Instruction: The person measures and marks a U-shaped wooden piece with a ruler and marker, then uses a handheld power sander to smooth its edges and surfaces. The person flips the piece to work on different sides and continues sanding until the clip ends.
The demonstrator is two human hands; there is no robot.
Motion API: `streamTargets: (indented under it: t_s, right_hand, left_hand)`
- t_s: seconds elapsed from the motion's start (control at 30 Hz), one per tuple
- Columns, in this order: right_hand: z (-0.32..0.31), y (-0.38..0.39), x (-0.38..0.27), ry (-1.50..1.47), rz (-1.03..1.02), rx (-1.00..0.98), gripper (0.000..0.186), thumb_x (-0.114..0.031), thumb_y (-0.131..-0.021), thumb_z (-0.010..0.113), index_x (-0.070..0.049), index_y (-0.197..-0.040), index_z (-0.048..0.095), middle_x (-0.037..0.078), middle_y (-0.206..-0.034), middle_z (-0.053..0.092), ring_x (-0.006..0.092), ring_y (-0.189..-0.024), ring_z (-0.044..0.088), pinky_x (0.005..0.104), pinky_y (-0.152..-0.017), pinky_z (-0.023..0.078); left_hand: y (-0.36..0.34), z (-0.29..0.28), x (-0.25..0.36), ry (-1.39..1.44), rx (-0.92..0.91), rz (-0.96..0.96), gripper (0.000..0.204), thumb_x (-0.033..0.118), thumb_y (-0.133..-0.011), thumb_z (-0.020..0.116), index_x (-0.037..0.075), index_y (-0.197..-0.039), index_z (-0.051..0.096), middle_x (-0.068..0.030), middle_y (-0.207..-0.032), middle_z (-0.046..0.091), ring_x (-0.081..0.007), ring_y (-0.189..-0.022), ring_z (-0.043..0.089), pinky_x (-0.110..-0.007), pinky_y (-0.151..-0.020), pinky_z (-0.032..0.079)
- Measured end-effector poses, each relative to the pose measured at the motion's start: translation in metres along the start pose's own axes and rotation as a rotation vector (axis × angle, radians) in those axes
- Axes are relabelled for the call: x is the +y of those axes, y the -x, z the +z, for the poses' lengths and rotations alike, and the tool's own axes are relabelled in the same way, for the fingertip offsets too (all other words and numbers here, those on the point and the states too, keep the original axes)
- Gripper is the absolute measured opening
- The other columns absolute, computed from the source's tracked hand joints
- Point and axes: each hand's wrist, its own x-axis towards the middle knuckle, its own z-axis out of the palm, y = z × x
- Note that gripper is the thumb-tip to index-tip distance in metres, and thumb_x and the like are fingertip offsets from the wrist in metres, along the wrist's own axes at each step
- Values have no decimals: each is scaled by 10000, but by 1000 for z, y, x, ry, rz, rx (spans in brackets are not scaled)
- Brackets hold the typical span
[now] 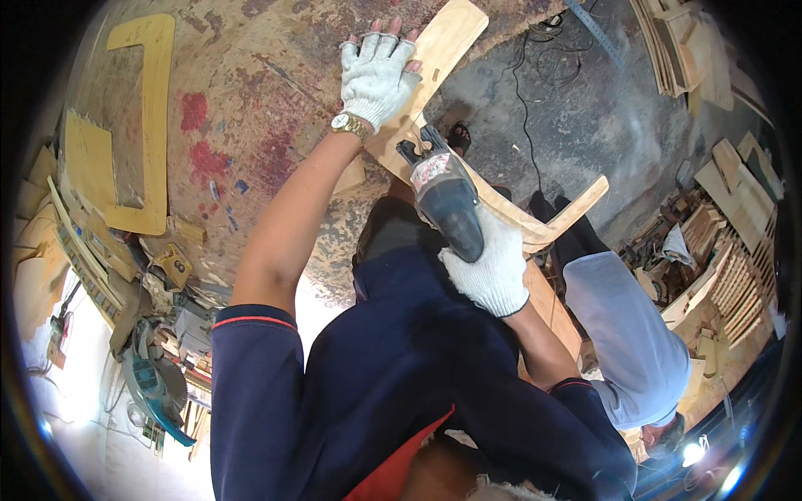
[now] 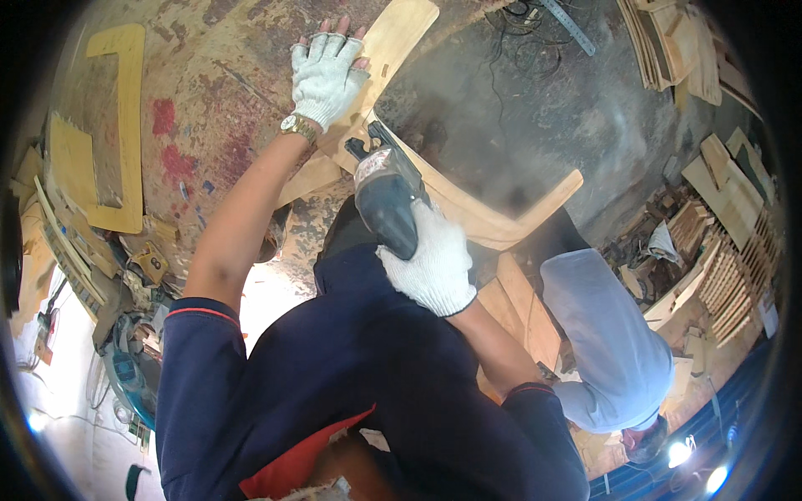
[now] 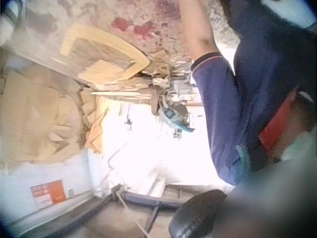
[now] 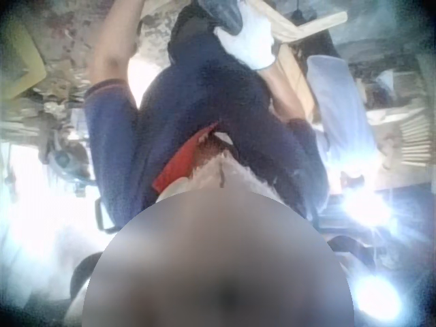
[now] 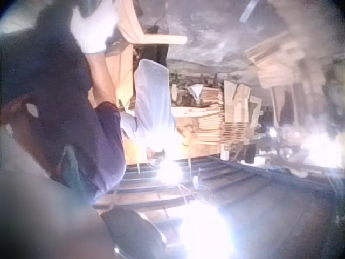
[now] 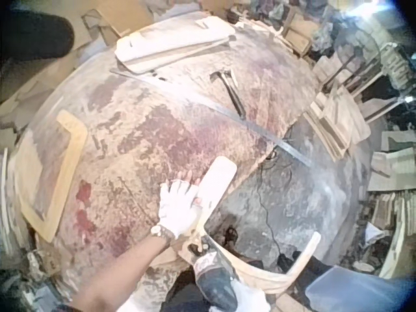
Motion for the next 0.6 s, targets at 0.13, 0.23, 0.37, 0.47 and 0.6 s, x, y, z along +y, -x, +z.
streamTargets:
  t_s: [0.13,0.23,0.37,0.47,0.6]
  right_hand:
    - [-22,28,-3,-20,-25,13,586,-232,-712,871,-1,-1206,656,279,-1013,733,492,-929,724,517,-833,588]
    - [-45,44,-1,14,-68,16,519,-171,-687,854,-31,-1156,682,236,-914,745,460,-890,742,482,-803,593]
    - [-75,41,2,84,-95,41,447,-137,-692,817,-22,-1106,693,217,-869,730,431,-845,747,419,-779,591]
    - [-99,18,1,173,-104,-17,446,-137,-700,803,-10,-1112,689,227,-874,728,437,-848,744,420,-785,591]
    - [-133,-28,-11,384,-316,-161,454,-131,-715,790,18,-1131,685,273,-917,723,487,-890,727,440,-793,588]
  left_hand:
    - [0,-5,1,12,24,9,557,475,-1043,519,269,-1558,574,-55,-1720,426,-303,-1591,361,-604,-1280,220]
    - [0,-6,2,12,7,2,549,470,-1052,505,257,-1554,572,-56,-1710,440,-297,-1589,362,-601,-1281,221]
    - [1,-6,2,-26,7,-10,545,459,-1060,503,252,-1561,560,-58,-1697,456,-285,-1589,357,-590,-1282,231]
    - [3,-6,2,25,16,-18,528,443,-1060,511,248,-1548,571,-70,-1674,481,-291,-1573,382,-571,-1283,241]
    - [7,-6,2,89,114,-16,424,405,-1040,568,204,-1405,641,-84,-1606,534,-298,-1532,438,-563,-1254,312]
